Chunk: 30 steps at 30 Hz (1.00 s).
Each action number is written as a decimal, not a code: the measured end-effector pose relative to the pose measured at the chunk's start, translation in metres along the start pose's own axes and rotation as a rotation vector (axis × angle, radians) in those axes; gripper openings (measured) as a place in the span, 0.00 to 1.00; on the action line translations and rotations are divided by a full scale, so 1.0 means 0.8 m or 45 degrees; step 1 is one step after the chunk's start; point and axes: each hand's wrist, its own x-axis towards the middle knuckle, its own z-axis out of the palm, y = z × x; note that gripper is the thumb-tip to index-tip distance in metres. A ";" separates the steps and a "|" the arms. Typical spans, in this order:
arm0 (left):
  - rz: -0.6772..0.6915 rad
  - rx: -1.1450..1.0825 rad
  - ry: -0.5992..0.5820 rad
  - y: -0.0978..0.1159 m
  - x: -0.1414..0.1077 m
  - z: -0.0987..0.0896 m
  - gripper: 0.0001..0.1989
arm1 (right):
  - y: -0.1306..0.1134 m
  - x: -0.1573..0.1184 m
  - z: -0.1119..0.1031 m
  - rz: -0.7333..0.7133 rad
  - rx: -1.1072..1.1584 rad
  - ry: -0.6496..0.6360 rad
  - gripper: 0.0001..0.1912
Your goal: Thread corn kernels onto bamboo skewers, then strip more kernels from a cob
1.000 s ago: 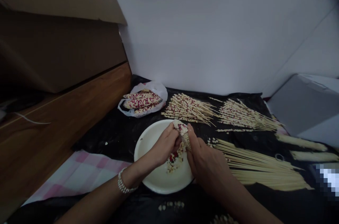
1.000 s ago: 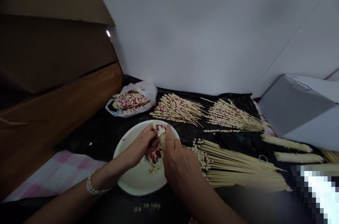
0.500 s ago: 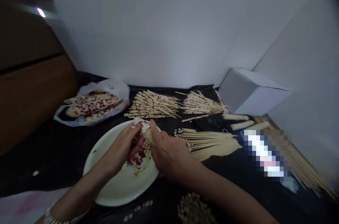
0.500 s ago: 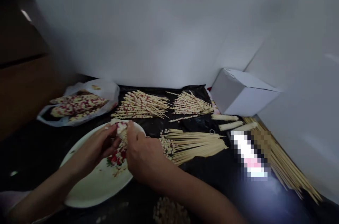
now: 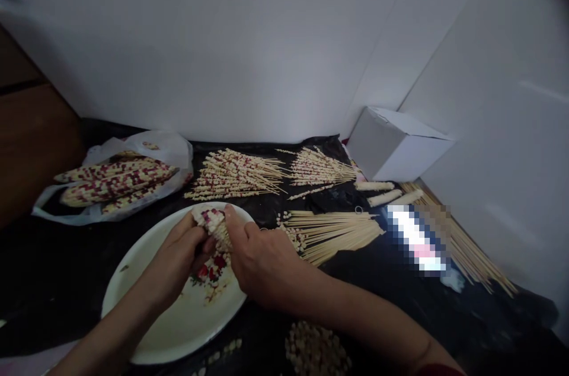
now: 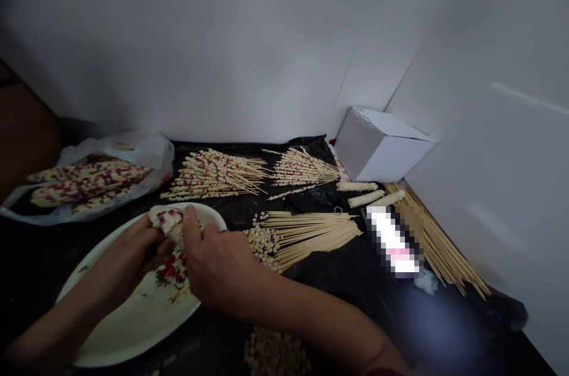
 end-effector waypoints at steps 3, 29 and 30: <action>-0.025 -0.067 -0.105 -0.008 0.003 -0.007 0.03 | 0.001 0.001 -0.003 0.005 -0.008 0.004 0.33; 0.042 -0.429 -0.276 0.002 0.004 -0.036 0.08 | 0.011 -0.001 -0.014 0.105 0.925 0.186 0.31; 0.081 -0.379 -0.265 0.002 0.003 -0.035 0.08 | 0.012 -0.001 -0.013 0.105 0.900 0.207 0.31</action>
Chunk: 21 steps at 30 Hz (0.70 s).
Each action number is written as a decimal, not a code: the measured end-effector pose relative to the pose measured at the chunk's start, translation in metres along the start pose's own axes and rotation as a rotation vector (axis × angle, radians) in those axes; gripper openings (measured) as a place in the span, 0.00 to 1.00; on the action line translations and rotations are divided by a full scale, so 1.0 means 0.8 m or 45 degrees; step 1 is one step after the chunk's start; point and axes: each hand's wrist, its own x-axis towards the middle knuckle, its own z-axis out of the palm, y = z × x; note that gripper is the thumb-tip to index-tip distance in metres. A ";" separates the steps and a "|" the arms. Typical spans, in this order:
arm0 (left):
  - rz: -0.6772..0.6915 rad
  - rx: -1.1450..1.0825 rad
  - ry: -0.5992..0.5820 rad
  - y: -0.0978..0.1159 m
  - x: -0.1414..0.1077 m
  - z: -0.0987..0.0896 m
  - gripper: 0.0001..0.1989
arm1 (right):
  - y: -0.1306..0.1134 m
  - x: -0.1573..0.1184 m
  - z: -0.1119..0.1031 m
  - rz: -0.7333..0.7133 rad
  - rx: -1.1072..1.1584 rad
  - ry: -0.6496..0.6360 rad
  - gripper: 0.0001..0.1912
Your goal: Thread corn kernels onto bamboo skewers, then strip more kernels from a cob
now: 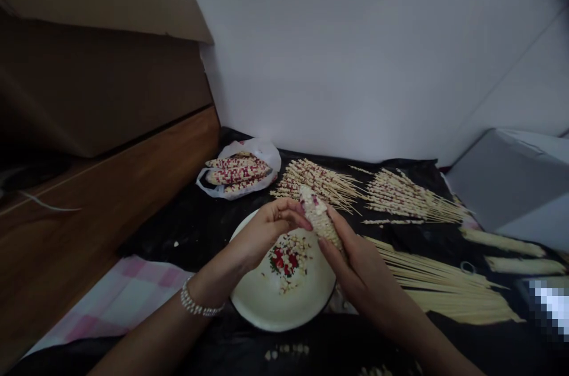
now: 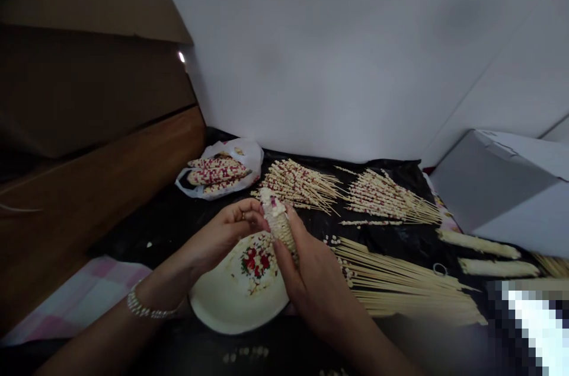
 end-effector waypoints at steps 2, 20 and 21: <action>0.029 0.101 0.006 0.001 -0.002 0.002 0.07 | 0.002 0.000 0.002 -0.013 -0.044 0.034 0.31; -0.095 0.259 0.007 -0.008 -0.015 0.026 0.04 | 0.008 -0.007 0.025 -0.276 -0.484 0.156 0.29; -0.078 0.253 0.018 -0.010 -0.015 0.027 0.04 | 0.007 -0.006 0.025 -0.269 -0.479 0.146 0.29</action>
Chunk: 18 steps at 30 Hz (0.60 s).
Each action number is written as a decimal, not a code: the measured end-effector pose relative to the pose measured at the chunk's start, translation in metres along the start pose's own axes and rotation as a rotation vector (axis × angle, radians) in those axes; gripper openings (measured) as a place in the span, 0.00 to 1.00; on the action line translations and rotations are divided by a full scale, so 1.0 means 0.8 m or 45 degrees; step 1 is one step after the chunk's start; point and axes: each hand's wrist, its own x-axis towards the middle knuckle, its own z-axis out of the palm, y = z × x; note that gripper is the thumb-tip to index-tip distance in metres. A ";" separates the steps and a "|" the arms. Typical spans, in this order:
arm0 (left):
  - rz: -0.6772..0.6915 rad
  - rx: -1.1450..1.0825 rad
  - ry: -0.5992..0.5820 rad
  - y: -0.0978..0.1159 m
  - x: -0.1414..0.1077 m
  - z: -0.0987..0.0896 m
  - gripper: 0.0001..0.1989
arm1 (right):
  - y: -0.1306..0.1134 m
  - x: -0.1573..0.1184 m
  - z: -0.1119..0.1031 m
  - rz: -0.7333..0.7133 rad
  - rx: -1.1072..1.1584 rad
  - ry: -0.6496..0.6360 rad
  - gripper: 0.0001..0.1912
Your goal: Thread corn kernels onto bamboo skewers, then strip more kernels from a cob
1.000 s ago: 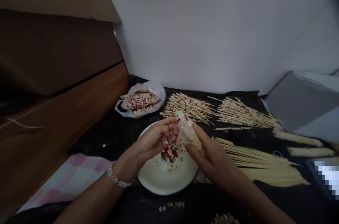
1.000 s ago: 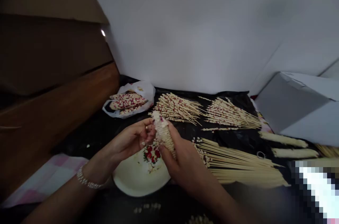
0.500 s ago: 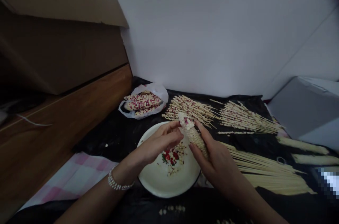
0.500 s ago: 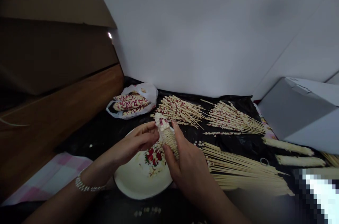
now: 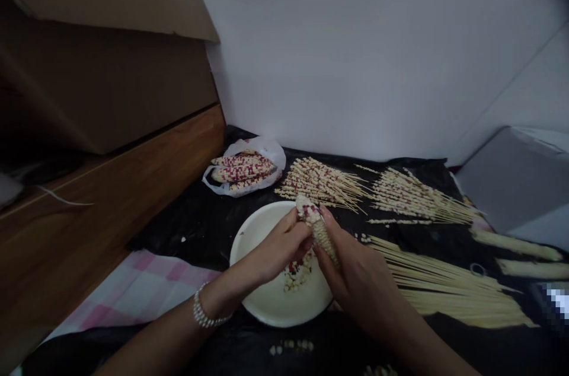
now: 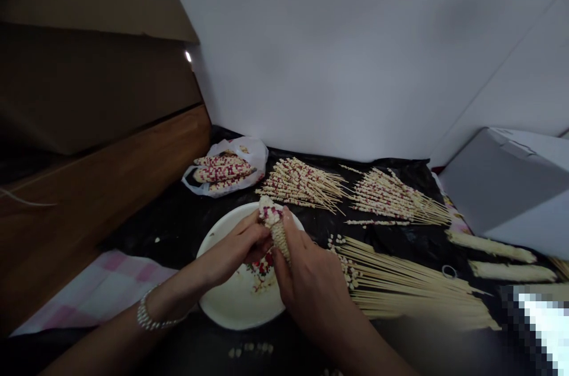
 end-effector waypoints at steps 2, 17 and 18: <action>0.029 -0.024 0.048 -0.005 0.002 0.004 0.02 | -0.002 0.001 0.000 0.001 0.029 -0.022 0.29; -0.042 -0.260 -0.158 0.007 0.004 -0.012 0.03 | -0.002 0.003 -0.007 0.042 0.092 -0.012 0.30; -0.018 -0.231 -0.137 0.005 0.004 -0.010 0.03 | -0.002 0.002 -0.006 0.045 0.070 -0.017 0.30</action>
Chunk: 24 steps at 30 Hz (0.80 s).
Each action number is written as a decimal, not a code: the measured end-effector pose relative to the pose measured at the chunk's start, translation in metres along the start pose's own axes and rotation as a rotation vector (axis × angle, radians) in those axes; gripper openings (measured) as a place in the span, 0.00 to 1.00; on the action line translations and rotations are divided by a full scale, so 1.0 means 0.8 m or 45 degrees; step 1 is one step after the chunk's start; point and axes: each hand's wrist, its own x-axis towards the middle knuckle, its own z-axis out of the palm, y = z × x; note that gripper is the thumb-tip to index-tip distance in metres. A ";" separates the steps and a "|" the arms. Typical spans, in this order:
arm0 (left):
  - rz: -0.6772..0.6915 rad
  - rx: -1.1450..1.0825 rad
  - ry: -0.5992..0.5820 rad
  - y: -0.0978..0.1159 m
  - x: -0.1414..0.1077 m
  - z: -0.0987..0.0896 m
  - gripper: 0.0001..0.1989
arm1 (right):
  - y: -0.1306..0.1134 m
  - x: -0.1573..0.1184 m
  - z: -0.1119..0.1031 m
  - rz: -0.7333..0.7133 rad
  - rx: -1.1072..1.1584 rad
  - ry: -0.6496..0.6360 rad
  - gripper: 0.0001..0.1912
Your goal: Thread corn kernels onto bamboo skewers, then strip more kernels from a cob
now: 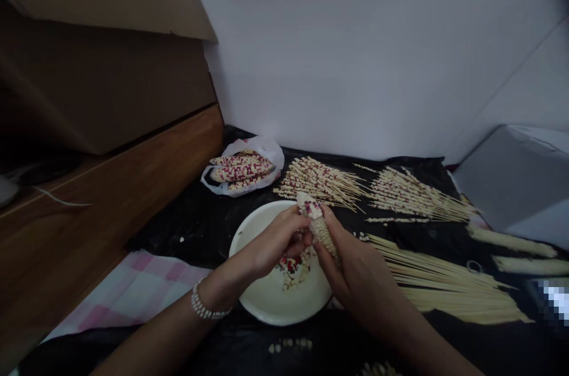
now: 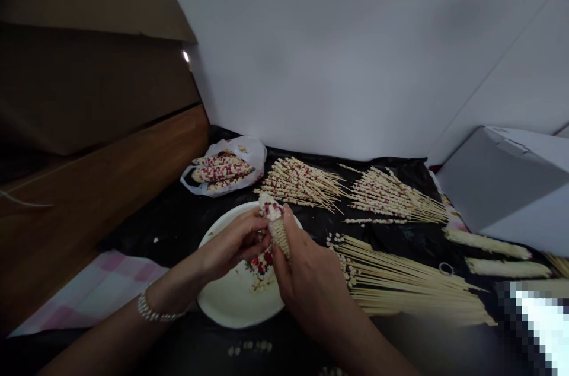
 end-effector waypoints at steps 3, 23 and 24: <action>0.066 0.117 0.087 -0.008 0.000 0.006 0.05 | -0.001 -0.001 0.006 0.006 -0.059 -0.010 0.29; 0.053 -0.015 0.070 -0.008 0.006 -0.003 0.05 | 0.003 0.001 0.003 0.035 0.066 -0.064 0.30; 0.052 -0.011 0.050 -0.008 0.006 -0.004 0.05 | 0.003 0.001 0.004 0.036 0.052 -0.056 0.30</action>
